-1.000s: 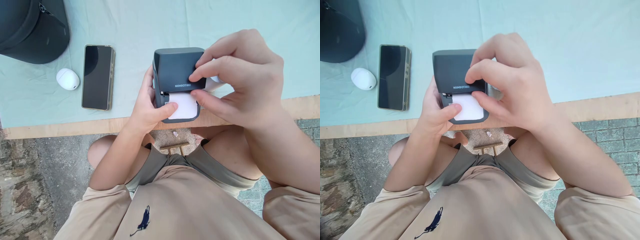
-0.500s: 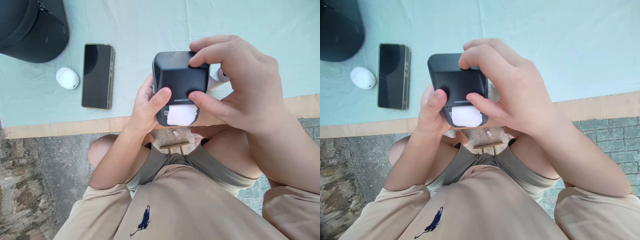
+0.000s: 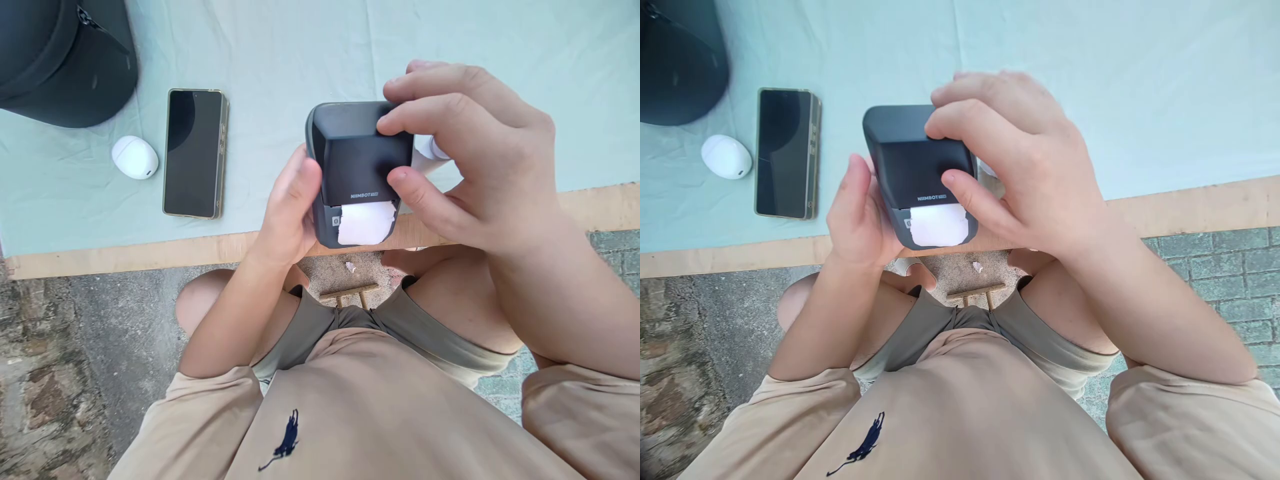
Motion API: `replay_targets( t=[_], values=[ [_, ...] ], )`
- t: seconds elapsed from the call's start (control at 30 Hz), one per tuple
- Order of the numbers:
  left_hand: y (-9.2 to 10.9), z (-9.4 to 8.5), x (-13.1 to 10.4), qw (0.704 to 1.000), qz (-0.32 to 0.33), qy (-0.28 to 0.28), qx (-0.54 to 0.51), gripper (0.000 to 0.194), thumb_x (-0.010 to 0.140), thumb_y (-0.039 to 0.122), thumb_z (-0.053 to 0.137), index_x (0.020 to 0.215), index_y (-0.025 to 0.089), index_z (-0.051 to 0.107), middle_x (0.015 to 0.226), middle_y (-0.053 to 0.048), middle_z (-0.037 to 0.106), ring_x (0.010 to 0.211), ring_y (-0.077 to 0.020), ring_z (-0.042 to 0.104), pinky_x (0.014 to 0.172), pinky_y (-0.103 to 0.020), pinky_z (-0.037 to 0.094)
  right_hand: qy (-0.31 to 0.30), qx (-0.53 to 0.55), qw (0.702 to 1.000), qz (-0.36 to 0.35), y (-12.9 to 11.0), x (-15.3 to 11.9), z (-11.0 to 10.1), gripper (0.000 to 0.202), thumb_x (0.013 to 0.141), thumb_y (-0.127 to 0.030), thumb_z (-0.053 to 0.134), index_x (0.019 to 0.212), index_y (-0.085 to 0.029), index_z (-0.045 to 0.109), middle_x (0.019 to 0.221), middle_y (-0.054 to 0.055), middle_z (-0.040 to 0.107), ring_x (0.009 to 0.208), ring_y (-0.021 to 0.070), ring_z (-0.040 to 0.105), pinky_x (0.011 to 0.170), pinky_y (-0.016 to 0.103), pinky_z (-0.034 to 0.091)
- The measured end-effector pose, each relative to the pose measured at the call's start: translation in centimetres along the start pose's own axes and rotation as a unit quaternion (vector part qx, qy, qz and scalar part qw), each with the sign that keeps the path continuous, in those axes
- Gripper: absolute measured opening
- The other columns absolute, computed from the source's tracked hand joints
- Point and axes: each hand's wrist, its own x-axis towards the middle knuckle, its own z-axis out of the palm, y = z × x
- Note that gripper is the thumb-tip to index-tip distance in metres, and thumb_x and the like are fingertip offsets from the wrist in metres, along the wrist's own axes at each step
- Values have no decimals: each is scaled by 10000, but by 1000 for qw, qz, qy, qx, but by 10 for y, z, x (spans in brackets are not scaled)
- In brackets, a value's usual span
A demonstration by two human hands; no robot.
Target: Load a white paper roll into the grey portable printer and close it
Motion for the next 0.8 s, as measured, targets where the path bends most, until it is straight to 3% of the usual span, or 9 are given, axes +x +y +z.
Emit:
replay_targets(
  t=[0.1, 0.33, 0.53, 0.67, 0.73, 0.8],
  values=[
    [-1, 1, 1, 1000, 0, 24, -8, 416, 921, 498, 365, 1077, 194, 602, 1083, -75, 673, 1361, -245, 420, 1110, -404, 410, 1, 5, 1000, 1, 0, 1, 0, 255, 887, -296, 474, 1116, -192, 520, 1225, 76, 596, 1174, 174, 567, 985, 386, 504],
    [2, 4, 1, 997, 13, 66, 23, 406, 959, 439, 327, 1002, 183, 638, 946, -36, 689, 1296, -223, 498, 1102, -410, 411, -6, 13, 1000, 5, -1, 0, -4, 284, 882, -296, 491, 1142, -183, 515, 1236, 85, 591, 1200, 182, 556, 987, 377, 501],
    [3, 5, 2, 998, 3, 56, -41, 377, 959, 405, 355, 1018, 162, 637, 999, -43, 689, 1211, -226, 570, 1091, -387, 426, -35, 6, 999, -14, 5, -2, -6, 507, 802, -410, 613, 1256, -270, 435, 1334, 61, 520, 1215, 212, 534, 1046, 435, 441],
    [6, 10, 1, 994, -16, 27, -102, 429, 967, 401, 297, 1063, 157, 637, 1105, -40, 679, 1285, -235, 505, 1121, -401, 396, 22, -31, 999, -26, 1, 2, -12, 435, 807, -430, 585, 1181, -212, 540, 1172, 97, 555, 1129, 223, 546, 937, 397, 489],
    [7, 12, 1, 994, -25, 15, -108, 454, 966, 412, 264, 1038, 175, 644, 1145, -36, 670, 1319, -240, 473, 1117, -414, 401, 48, -31, 998, 38, -3, 3, -15, 368, 821, -469, 536, 1057, -199, 617, 934, 83, 582, 932, 202, 576, 835, 402, 491],
    [8, 14, 1, 995, -31, 21, -97, 373, 954, 386, 319, 996, 199, 638, 1145, -35, 672, 1346, -238, 445, 1114, -405, 406, 27, 11, 990, 140, -6, 3, -16, 346, 866, -484, 451, 1034, -231, 617, 786, 53, 568, 825, 182, 569, 798, 401, 484]
  ],
)
